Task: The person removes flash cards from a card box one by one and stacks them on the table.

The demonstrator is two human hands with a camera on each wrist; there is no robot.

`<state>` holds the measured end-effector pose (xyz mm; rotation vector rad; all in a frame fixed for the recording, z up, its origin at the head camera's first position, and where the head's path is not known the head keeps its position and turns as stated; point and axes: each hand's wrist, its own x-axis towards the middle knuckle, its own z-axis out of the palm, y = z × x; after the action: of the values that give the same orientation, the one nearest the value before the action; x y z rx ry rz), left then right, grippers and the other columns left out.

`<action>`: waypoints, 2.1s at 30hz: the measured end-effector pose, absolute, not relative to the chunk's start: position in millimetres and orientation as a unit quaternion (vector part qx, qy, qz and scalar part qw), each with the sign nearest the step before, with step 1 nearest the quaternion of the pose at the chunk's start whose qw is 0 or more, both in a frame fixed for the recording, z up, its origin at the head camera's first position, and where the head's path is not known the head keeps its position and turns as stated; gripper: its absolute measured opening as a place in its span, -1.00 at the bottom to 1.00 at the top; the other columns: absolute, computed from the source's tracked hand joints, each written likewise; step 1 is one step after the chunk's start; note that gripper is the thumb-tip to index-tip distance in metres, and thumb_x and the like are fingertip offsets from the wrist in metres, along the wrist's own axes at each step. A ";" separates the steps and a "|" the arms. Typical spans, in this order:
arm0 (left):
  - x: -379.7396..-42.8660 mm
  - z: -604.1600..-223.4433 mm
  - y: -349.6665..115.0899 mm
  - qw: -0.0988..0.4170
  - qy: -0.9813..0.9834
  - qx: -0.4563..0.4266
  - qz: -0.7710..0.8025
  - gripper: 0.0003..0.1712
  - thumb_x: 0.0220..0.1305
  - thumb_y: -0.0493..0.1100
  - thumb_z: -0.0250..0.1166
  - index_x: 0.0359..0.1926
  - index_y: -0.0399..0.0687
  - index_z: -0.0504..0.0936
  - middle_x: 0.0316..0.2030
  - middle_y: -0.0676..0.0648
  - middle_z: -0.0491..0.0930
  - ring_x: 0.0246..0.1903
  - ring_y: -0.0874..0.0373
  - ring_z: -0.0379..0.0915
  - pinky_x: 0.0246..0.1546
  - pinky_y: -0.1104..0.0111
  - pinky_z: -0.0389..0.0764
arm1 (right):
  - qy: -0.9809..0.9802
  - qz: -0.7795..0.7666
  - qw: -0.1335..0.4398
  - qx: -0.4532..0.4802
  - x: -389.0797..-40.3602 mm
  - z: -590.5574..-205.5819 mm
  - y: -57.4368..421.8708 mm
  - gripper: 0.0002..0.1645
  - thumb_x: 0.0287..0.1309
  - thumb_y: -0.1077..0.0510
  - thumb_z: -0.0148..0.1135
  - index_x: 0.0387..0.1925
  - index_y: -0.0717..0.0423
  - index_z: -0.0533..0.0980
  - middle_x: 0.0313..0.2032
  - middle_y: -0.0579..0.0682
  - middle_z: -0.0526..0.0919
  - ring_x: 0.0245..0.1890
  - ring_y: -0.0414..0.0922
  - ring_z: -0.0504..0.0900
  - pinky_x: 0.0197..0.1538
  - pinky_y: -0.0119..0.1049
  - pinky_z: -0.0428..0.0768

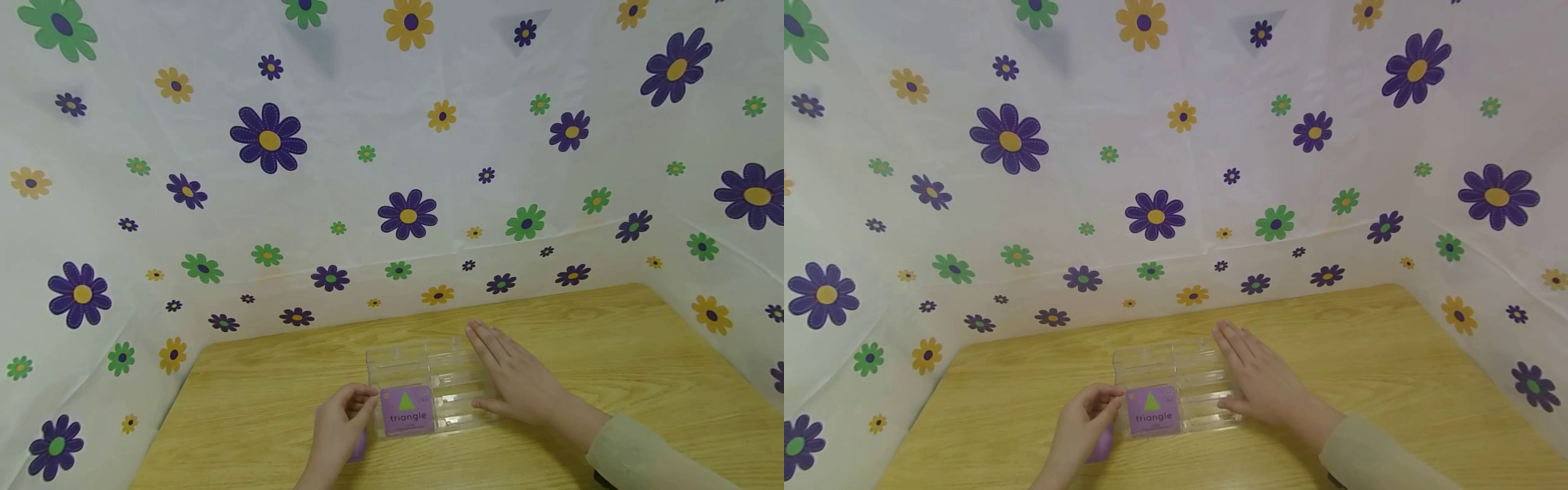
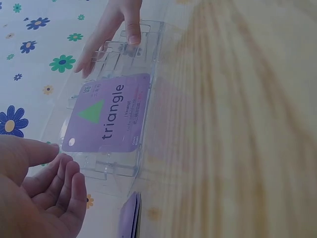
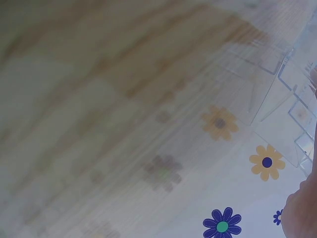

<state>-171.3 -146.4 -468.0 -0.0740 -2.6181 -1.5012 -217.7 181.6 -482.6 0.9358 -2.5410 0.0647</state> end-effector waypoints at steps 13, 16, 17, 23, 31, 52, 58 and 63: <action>-171.7 -466.4 -144.8 0.057 -0.877 -0.027 -0.476 -0.93 0.30 -0.33 0.47 -0.20 -0.16 0.78 -0.32 -0.05 0.76 -0.35 0.34 0.54 -0.30 0.57 0.65 | -0.929 0.013 0.175 0.326 -216.9 -477.5 179.8 0.44 0.19 -0.51 0.34 0.66 0.32 -0.07 0.66 0.27 0.07 0.65 0.18 0.15 0.63 0.06 0.25; -171.7 -466.0 -144.6 0.048 -0.876 -0.022 -0.480 -0.92 0.27 -0.31 0.50 -0.22 -0.13 0.78 -0.34 -0.03 0.74 -0.37 0.36 0.52 -0.31 0.57 0.62 | -0.929 0.013 0.176 0.326 -216.9 -477.8 179.9 0.44 0.19 -0.51 0.34 0.66 0.32 -0.07 0.66 0.27 0.07 0.65 0.18 0.15 0.63 0.05 0.25; -171.6 -466.0 -144.7 0.044 -0.875 -0.021 -0.481 -0.91 0.27 -0.31 0.51 -0.22 -0.13 0.78 -0.34 -0.03 0.74 -0.37 0.36 0.52 -0.31 0.57 0.62 | -0.928 0.014 0.177 0.326 -217.0 -478.0 180.0 0.45 0.18 -0.51 0.35 0.66 0.32 -0.06 0.66 0.27 0.08 0.65 0.18 0.16 0.62 0.05 0.25; -172.5 -465.9 -144.3 0.034 -0.871 -0.020 -0.490 -0.88 0.22 -0.29 0.55 -0.25 -0.14 0.77 -0.36 -0.02 0.70 -0.38 0.35 0.49 -0.33 0.57 0.59 | -0.927 0.013 0.179 0.329 -217.8 -478.6 180.1 0.46 0.16 -0.52 0.35 0.66 0.33 -0.05 0.65 0.29 0.10 0.64 0.19 0.18 0.62 0.07 0.27; -175.1 -467.9 -143.3 0.041 -0.870 -0.028 -0.491 -0.90 0.24 -0.29 0.54 -0.27 -0.17 0.76 -0.37 -0.03 0.70 -0.39 0.37 0.48 -0.33 0.56 0.60 | -0.927 0.018 0.178 0.330 -217.4 -478.9 180.6 0.45 0.18 -0.50 0.36 0.67 0.32 -0.07 0.66 0.28 0.07 0.65 0.19 0.16 0.73 -0.12 -0.10; -173.3 -469.0 -145.5 0.053 -0.874 -0.021 -0.483 -0.96 0.38 -0.30 0.41 -0.19 -0.14 0.79 -0.18 -0.08 0.80 -0.34 0.38 0.54 -0.28 0.58 0.63 | -0.929 0.005 0.173 0.327 -215.9 -476.8 179.8 0.43 0.21 -0.52 0.31 0.66 0.32 -0.08 0.67 0.27 0.03 0.66 0.17 0.12 0.62 0.07 0.29; -173.0 -468.8 -144.1 0.078 -0.884 -0.013 -0.460 -0.97 0.36 -0.24 0.46 -0.20 -0.05 0.81 -0.22 0.00 0.82 -0.35 0.36 0.57 -0.31 0.56 0.62 | -0.926 0.014 0.184 0.330 -216.1 -478.4 180.7 0.46 0.18 -0.50 0.35 0.67 0.32 -0.09 0.66 0.29 0.05 0.65 0.19 0.15 0.60 0.09 0.32; -174.3 -468.8 -144.4 0.079 -0.883 -0.010 -0.462 -0.96 0.36 -0.22 0.47 -0.21 -0.07 0.81 -0.28 0.00 0.82 -0.38 0.37 0.57 -0.33 0.56 0.63 | -0.925 0.014 0.192 0.328 -216.5 -479.7 181.3 0.46 0.18 -0.50 0.36 0.68 0.30 -0.11 0.67 0.27 0.05 0.64 0.18 0.16 0.59 0.08 0.33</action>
<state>-174.3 -144.4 -468.8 -0.0314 -2.6435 -1.3837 -216.5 181.3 -479.7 0.9199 -2.5961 0.0396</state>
